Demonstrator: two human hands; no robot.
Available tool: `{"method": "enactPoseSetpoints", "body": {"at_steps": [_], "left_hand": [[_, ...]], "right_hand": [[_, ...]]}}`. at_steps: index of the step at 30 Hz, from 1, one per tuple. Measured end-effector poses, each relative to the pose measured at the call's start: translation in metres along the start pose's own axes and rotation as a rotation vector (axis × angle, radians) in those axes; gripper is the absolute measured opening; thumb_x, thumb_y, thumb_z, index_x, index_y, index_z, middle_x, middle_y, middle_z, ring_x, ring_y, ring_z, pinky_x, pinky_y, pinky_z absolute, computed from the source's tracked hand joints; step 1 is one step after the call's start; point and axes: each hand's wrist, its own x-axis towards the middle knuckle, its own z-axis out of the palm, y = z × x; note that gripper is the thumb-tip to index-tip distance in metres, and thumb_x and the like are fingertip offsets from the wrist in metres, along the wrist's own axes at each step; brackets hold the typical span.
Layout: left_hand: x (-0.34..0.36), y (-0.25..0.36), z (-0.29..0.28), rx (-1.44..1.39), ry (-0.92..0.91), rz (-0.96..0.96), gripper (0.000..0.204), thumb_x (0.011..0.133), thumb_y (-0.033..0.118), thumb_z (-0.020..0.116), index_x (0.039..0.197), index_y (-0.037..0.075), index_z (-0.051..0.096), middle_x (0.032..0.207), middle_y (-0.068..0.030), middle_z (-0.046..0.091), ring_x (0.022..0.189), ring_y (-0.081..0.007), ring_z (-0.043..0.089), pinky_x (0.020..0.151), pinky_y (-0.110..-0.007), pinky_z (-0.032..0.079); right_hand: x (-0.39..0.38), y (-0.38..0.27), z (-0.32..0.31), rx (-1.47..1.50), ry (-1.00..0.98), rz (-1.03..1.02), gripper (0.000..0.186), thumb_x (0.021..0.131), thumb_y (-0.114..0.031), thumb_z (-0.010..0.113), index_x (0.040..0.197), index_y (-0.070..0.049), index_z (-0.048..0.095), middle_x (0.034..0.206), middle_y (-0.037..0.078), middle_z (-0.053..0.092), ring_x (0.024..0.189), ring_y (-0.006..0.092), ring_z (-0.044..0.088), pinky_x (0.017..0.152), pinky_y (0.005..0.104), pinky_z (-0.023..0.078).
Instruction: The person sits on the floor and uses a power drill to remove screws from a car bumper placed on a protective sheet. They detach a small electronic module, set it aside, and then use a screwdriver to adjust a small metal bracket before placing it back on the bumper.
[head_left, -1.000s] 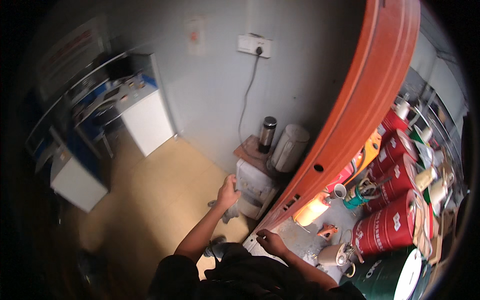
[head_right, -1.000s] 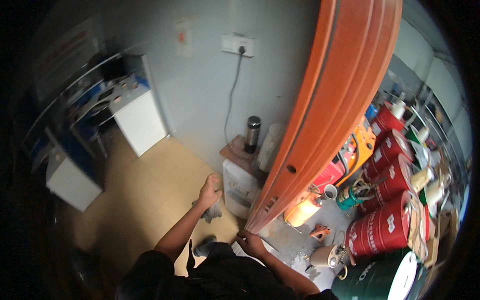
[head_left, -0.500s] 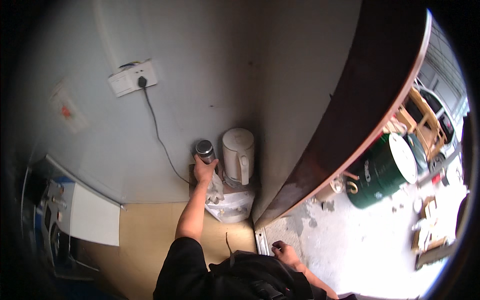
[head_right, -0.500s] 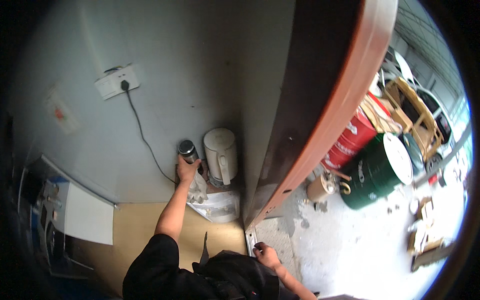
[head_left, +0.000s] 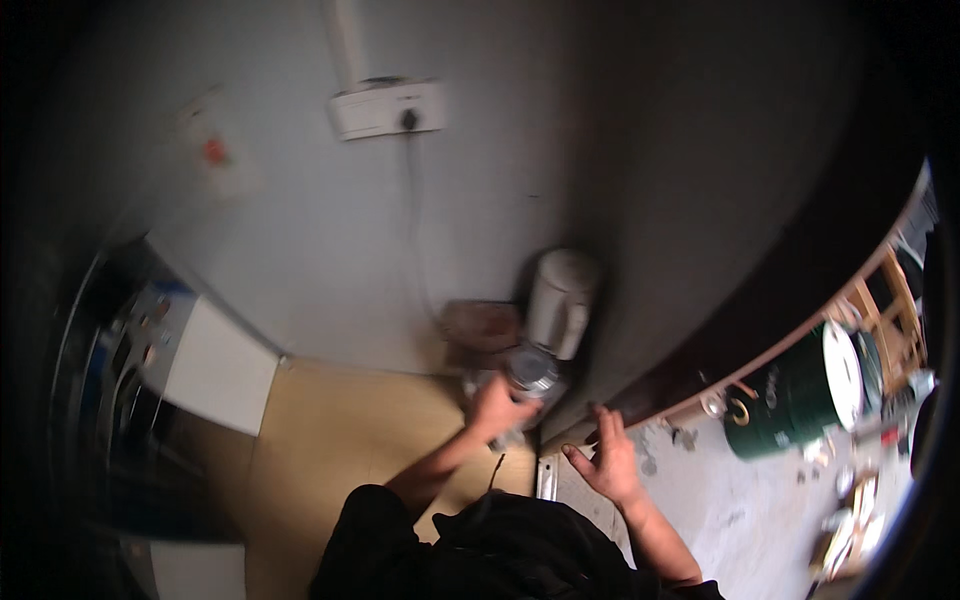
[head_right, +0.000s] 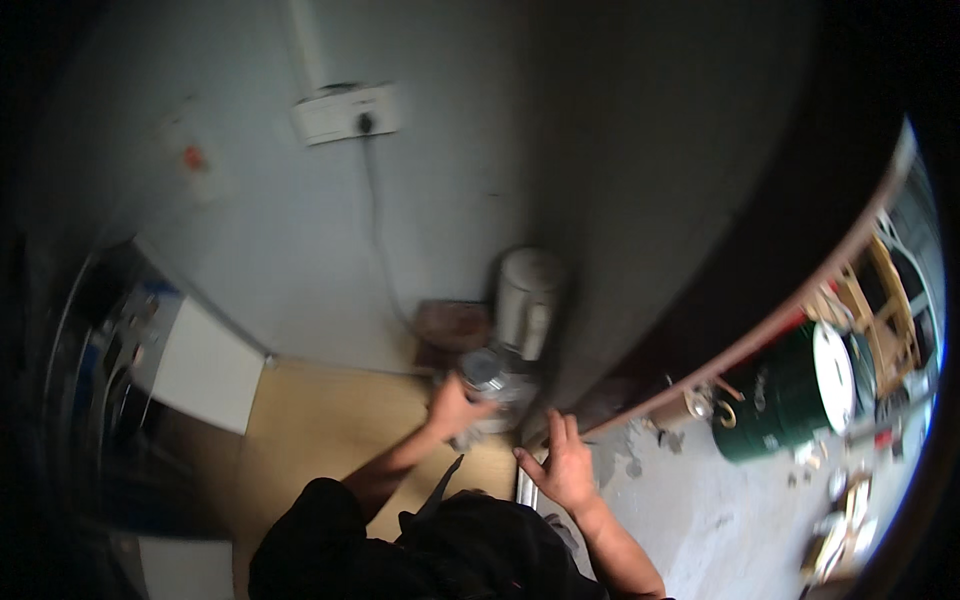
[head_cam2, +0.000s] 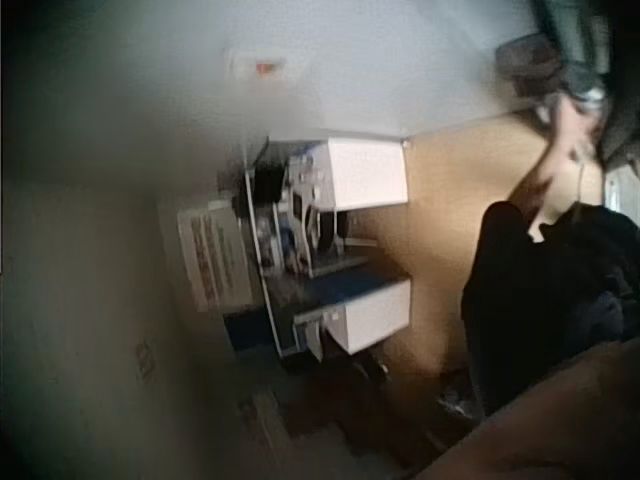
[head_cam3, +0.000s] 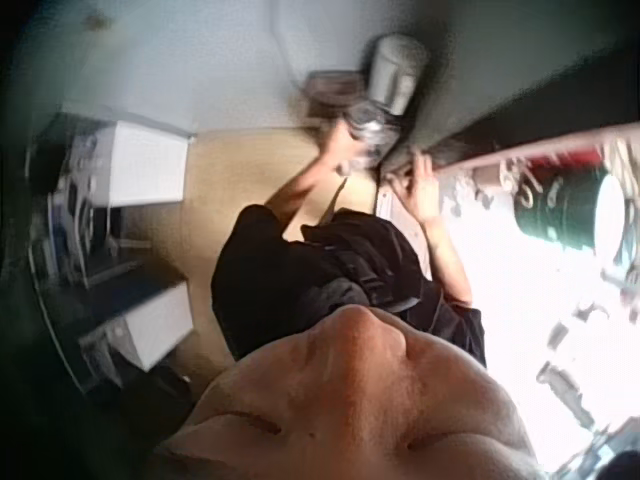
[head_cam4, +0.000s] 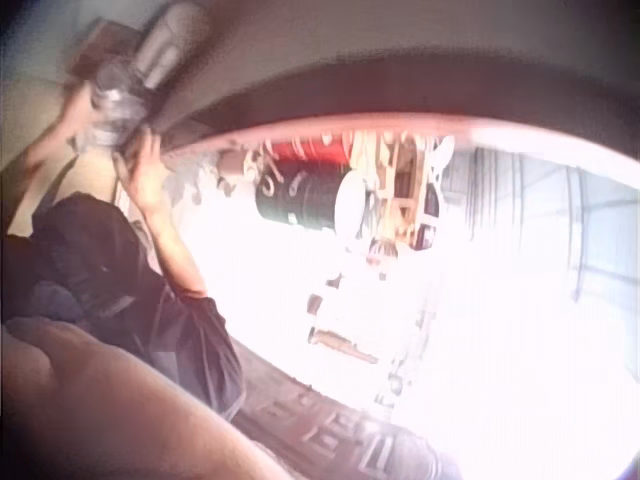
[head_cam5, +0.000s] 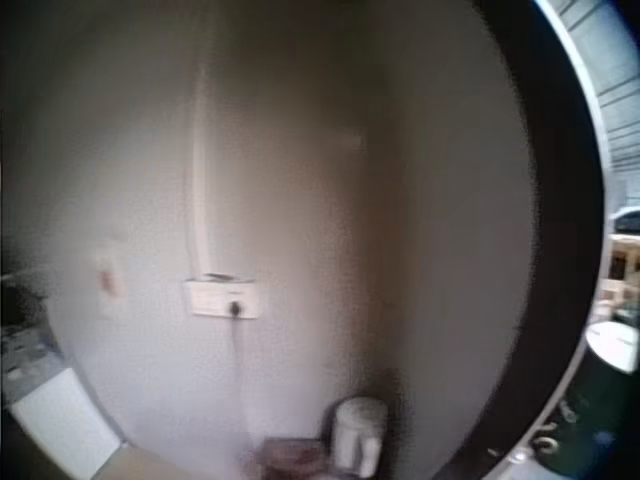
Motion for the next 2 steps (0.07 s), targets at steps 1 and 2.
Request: {"method": "enactPoseSetpoints", "body": {"at_steps": [1,2], "left_hand": [[-0.024,-0.007,0.002,-0.009,0.007,-0.016,0.071,0.069,0.035,0.088,0.126,0.005,0.058,0.105,-0.0194,0.07,0.101,-0.0322,0.069,0.089,-0.041,0.053],[-0.036,-0.015,-0.022,0.013,0.087,-0.052,0.071,0.069,0.035,0.088,0.126,0.005,0.058,0.105,-0.0194,0.07,0.101,-0.0322,0.069,0.089,-0.041,0.053]], "right_hand": [[0.014,-0.021,-0.004,-0.134,-0.047,-0.088,0.08,0.079,-0.035,0.082,0.139,0.002,0.044,0.119,0.022,0.056,0.086,0.0368,0.069,0.068,0.0433,0.057],[0.025,-0.038,-0.006,-0.263,-0.079,-0.192,0.086,0.077,-0.038,0.083,0.142,0.002,0.042,0.122,0.022,0.055,0.09,0.0378,0.068,0.069,0.0426,0.058]]}}
